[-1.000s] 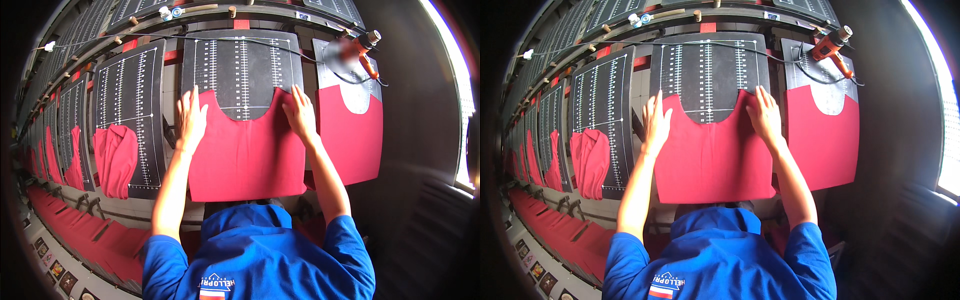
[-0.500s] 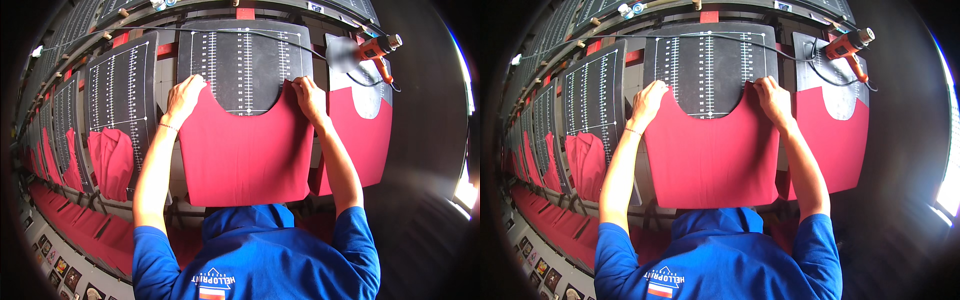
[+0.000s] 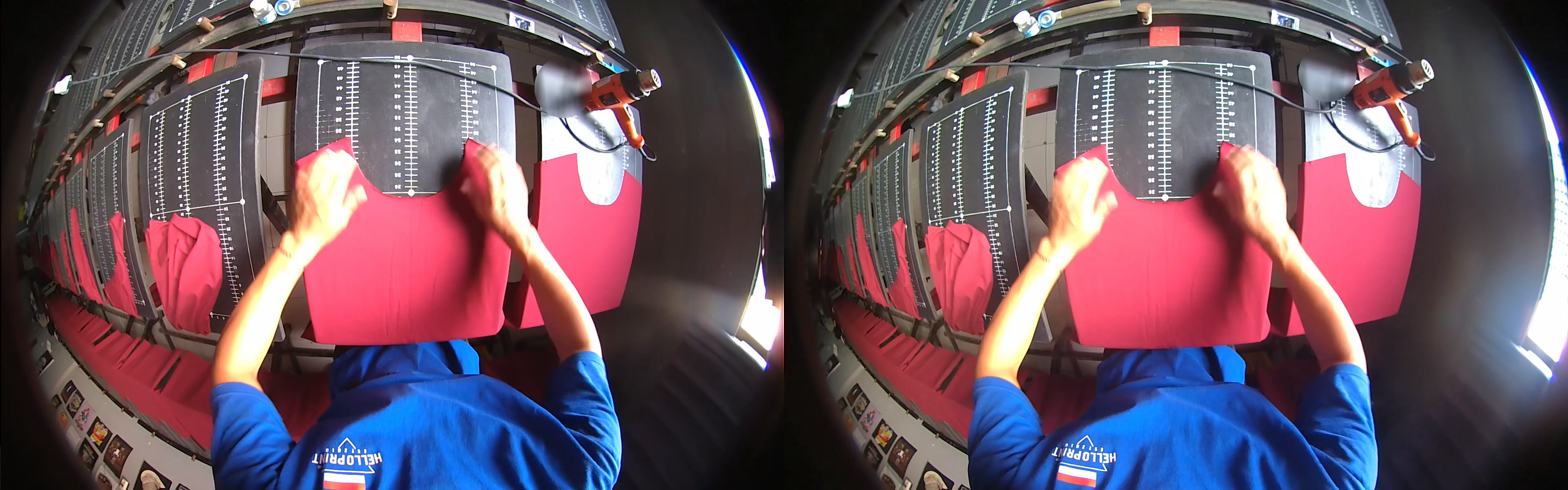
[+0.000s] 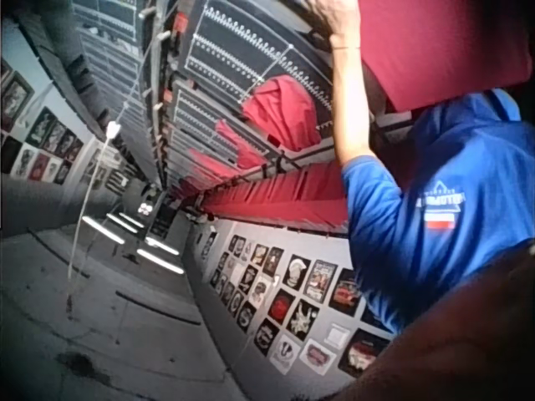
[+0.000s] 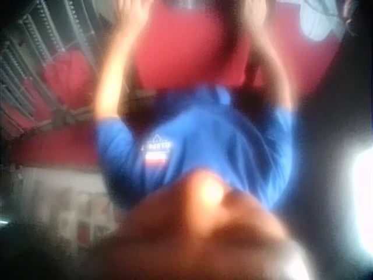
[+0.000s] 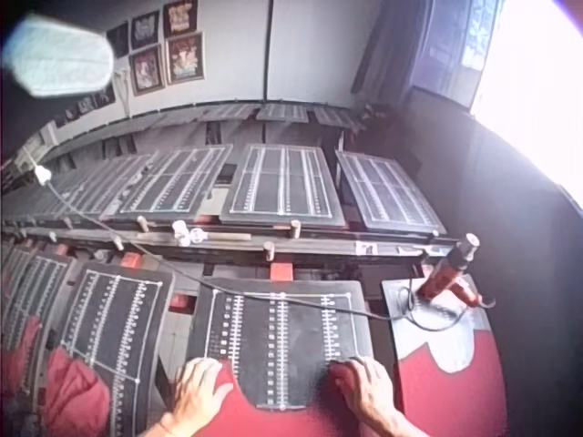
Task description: The person places and aligns fabric panels onto individual boards of a screen printing machine, smoothing each panel by hand. The person also retrieves a screen printing frame and holds it over one of the panels.
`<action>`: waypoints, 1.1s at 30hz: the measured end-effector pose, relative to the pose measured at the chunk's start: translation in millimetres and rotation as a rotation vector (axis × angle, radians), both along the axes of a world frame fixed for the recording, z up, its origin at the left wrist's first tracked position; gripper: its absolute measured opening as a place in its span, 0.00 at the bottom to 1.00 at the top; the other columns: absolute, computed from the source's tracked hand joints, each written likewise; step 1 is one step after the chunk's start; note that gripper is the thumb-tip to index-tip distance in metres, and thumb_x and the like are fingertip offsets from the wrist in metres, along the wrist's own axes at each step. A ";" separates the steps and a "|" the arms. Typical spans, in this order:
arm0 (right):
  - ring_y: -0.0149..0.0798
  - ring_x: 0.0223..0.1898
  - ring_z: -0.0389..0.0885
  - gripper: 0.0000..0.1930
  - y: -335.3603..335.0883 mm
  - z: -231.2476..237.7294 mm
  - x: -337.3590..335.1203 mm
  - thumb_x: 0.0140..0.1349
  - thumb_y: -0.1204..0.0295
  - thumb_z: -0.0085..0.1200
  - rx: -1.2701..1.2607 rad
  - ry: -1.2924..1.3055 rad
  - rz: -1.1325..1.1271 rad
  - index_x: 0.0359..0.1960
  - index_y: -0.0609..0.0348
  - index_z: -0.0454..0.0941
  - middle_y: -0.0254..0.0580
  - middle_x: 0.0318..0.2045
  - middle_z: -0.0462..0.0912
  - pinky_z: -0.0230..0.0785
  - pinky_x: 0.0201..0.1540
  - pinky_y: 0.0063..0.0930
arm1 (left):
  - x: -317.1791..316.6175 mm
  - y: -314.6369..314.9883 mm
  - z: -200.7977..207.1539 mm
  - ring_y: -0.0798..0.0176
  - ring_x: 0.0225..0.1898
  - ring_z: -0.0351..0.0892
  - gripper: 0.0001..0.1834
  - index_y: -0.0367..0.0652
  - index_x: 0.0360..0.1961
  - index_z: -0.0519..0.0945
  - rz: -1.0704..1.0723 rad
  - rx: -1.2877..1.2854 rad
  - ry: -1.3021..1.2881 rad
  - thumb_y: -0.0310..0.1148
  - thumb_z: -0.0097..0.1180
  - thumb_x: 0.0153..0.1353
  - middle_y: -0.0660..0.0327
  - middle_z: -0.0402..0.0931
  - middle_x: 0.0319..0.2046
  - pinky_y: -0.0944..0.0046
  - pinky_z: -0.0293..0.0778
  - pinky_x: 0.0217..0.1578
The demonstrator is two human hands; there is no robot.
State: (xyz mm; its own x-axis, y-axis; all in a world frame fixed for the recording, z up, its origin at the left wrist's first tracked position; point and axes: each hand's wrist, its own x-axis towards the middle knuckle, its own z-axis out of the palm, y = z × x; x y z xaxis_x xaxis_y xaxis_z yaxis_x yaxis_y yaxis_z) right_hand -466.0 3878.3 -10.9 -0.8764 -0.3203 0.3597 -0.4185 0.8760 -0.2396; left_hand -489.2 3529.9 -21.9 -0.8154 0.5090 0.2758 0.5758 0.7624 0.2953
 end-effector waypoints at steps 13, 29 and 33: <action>0.45 0.77 0.43 0.39 63.2 -30.4 110.5 0.73 0.42 0.26 -1.201 -0.841 -0.460 0.76 0.57 0.47 0.47 0.76 0.49 0.40 0.76 0.43 | 114.3 -77.0 -52.7 0.56 0.78 0.36 0.52 0.39 0.76 0.48 0.668 1.202 -1.412 0.73 0.27 0.67 0.55 0.38 0.77 0.52 0.39 0.74; 0.19 0.28 0.69 0.09 95.5 35.4 255.4 0.63 0.69 0.63 -0.954 -0.941 -0.700 0.30 0.59 0.77 0.21 0.25 0.74 0.61 0.31 0.19 | 202.4 -148.2 33.6 0.77 0.31 0.69 0.06 0.35 0.37 0.80 0.491 0.581 -1.063 0.28 0.61 0.63 0.69 0.76 0.28 0.71 0.68 0.35; 0.20 0.27 0.69 0.09 106.6 24.7 266.4 0.64 0.70 0.62 -0.912 -0.868 -0.732 0.29 0.61 0.77 0.22 0.23 0.74 0.63 0.31 0.20 | 211.5 -155.3 34.2 0.75 0.25 0.66 0.08 0.34 0.34 0.80 0.575 0.431 -0.919 0.29 0.63 0.61 0.69 0.73 0.21 0.67 0.65 0.28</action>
